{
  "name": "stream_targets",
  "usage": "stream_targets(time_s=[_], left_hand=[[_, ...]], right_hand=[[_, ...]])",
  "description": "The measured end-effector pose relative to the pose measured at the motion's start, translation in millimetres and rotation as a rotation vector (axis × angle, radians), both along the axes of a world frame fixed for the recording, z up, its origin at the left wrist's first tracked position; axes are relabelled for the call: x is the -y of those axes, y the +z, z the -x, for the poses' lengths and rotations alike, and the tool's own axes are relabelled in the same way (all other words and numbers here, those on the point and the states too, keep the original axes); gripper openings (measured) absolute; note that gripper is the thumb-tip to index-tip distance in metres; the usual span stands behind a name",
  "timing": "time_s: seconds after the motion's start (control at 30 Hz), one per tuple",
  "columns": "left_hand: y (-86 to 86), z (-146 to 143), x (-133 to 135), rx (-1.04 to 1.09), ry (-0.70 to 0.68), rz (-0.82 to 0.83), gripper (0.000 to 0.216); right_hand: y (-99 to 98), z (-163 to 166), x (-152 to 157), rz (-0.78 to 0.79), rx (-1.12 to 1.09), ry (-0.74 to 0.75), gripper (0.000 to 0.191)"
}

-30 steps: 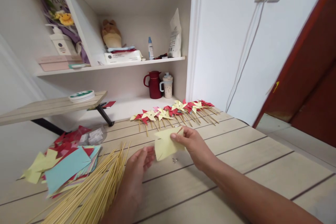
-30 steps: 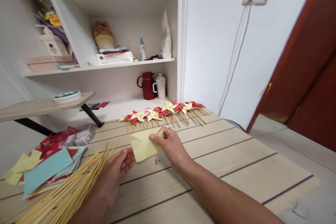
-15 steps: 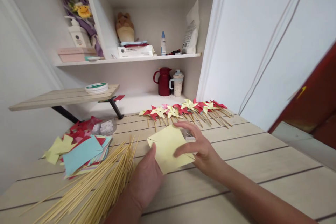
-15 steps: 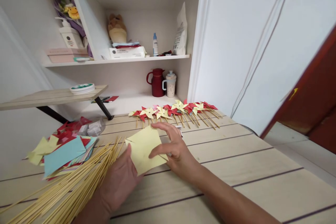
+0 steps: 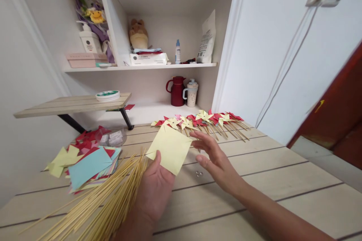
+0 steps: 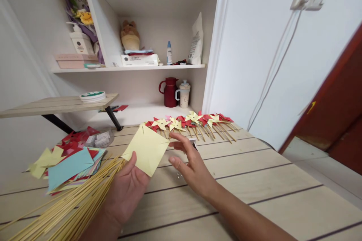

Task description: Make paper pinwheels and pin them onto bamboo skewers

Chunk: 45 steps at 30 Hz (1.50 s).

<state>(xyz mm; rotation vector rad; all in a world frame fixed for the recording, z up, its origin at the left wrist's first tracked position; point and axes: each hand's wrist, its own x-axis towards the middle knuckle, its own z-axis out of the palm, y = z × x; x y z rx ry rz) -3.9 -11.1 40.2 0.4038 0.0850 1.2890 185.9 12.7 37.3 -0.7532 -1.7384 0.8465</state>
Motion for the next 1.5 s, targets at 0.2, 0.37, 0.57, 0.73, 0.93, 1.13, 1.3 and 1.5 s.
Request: stream_targets(time_s=[0.2, 0.37, 0.57, 0.73, 0.93, 1.13, 1.3, 1.5], left_hand=[[-3.1, -10, 1, -0.052, -0.017, 0.017, 0.053], [-9.3, -9, -1, -0.055, -0.010, 0.011, 0.050], [-12.4, -11, 1, -0.079, -0.030, 0.012, 0.049], [-12.1, -10, 2, -0.132, -0.022, 0.041, 0.049], [-9.1, -12, 5, -0.144, -0.039, 0.069, 0.047], [-9.0, -15, 8, -0.192, 0.011, 0.068, 0.042], [-9.9, -14, 9, -0.196, 0.033, 0.066, 0.036], [-9.8, -12, 8, -0.159, -0.008, 0.099, 0.040]], right_hand=[[-5.7, 7, 2, 0.007, 0.067, 0.042, 0.064], [-6.4, 10, 1, -0.076, 0.066, 0.080, 0.048], [-4.0, 9, 0, -0.110, 0.083, 0.021, 0.035], [-2.4, 8, 2, -0.073, 0.081, 0.000, 0.034], [-2.1, 6, -1, -0.079, 0.058, -0.056, 0.009], [-4.1, 2, -6, -0.051, 0.030, -0.035, 0.009], [-4.0, 1, -6, -0.063, 0.048, -0.018, 0.010], [-2.9, 1, -4, -0.068, 0.059, -0.051, 0.010]])
